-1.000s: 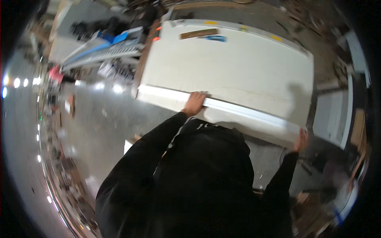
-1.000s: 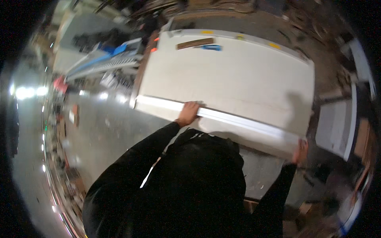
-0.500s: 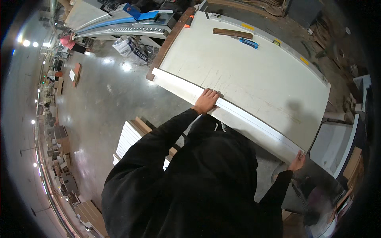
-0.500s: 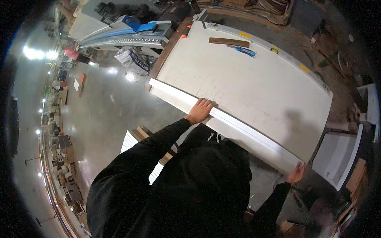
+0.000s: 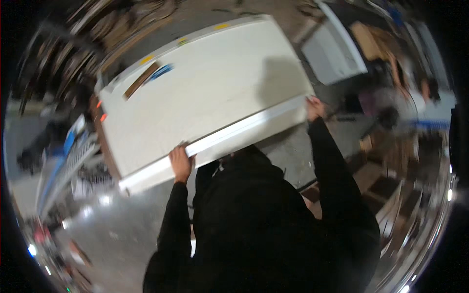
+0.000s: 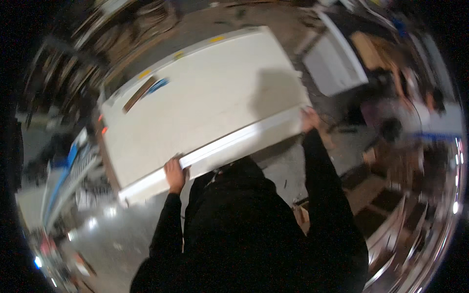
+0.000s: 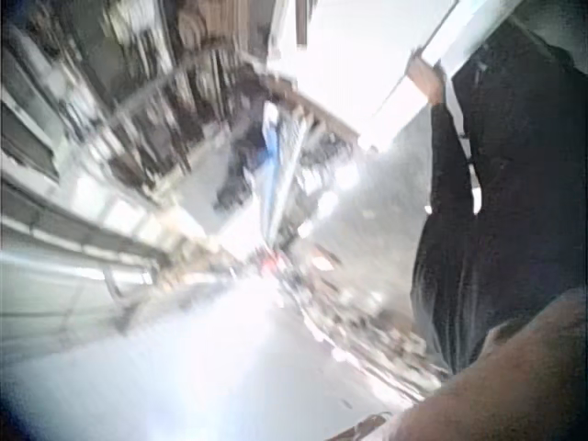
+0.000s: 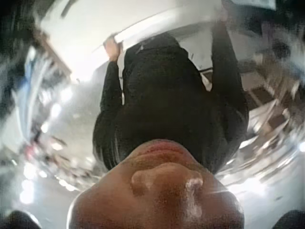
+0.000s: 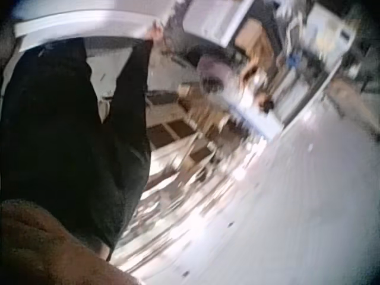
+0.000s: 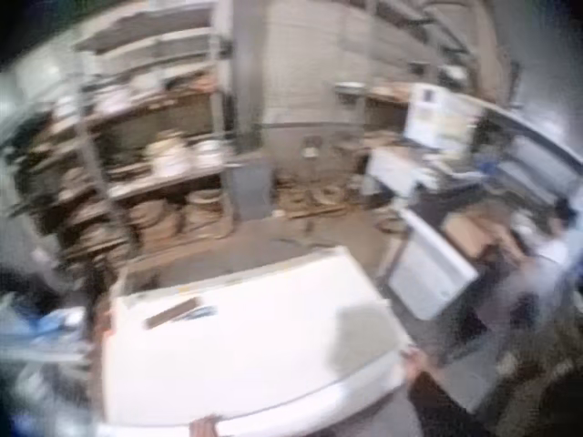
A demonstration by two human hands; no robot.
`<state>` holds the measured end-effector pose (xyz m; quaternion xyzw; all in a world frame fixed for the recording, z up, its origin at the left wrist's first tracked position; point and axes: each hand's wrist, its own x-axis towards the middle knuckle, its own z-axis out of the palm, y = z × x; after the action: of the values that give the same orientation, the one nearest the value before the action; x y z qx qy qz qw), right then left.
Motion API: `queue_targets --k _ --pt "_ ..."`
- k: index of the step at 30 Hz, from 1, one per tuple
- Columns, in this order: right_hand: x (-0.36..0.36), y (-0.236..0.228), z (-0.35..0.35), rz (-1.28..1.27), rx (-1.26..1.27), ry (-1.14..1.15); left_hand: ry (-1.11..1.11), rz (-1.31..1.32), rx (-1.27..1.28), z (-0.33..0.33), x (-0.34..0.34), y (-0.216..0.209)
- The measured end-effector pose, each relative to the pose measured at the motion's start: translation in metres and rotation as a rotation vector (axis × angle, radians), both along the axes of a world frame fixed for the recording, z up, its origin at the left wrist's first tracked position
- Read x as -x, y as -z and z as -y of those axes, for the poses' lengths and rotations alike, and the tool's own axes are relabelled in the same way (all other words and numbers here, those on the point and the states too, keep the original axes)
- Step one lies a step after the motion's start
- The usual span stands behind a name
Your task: Measuring, marking, and organizing white furniture trim components at a workbench in a factory setting.
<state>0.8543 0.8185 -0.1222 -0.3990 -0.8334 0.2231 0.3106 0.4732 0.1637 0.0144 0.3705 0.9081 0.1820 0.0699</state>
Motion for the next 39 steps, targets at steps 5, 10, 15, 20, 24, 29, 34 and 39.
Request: queue_targets --k 5,10,15,20,24,29,34,39 --pt "0.067 -0.032 0.052 -0.436 0.544 0.282 -0.006 -0.068 0.166 0.021 -0.006 -0.008" --pt "0.068 -0.06 0.058 -0.031 0.464 0.453 0.002 -0.068 0.21 0.019 -0.008 -0.005" --pt "0.086 -0.101 0.08 0.088 0.388 0.342 -0.007 -0.094 0.174 0.015 -0.001 -0.002" --pt "0.162 -0.171 0.162 0.411 -0.026 -0.546 -0.062 0.09 0.073 0.027 0.003 -0.006" --pt "0.174 -0.178 0.192 0.663 0.017 -0.79 0.026 -0.025 0.092 -0.008 0.01 -0.015" --pt "0.171 -0.157 0.197 0.541 -0.209 -0.807 0.212 0.204 0.226 -0.044 0.048 -0.044" --pt "0.168 -0.148 0.188 0.553 -0.18 -0.797 -0.186 0.285 0.121 -0.119 0.18 0.015" --pt "0.189 -0.138 0.203 0.51 -0.079 -0.816 -0.282 -0.143 -0.107 -0.154 0.343 0.021"
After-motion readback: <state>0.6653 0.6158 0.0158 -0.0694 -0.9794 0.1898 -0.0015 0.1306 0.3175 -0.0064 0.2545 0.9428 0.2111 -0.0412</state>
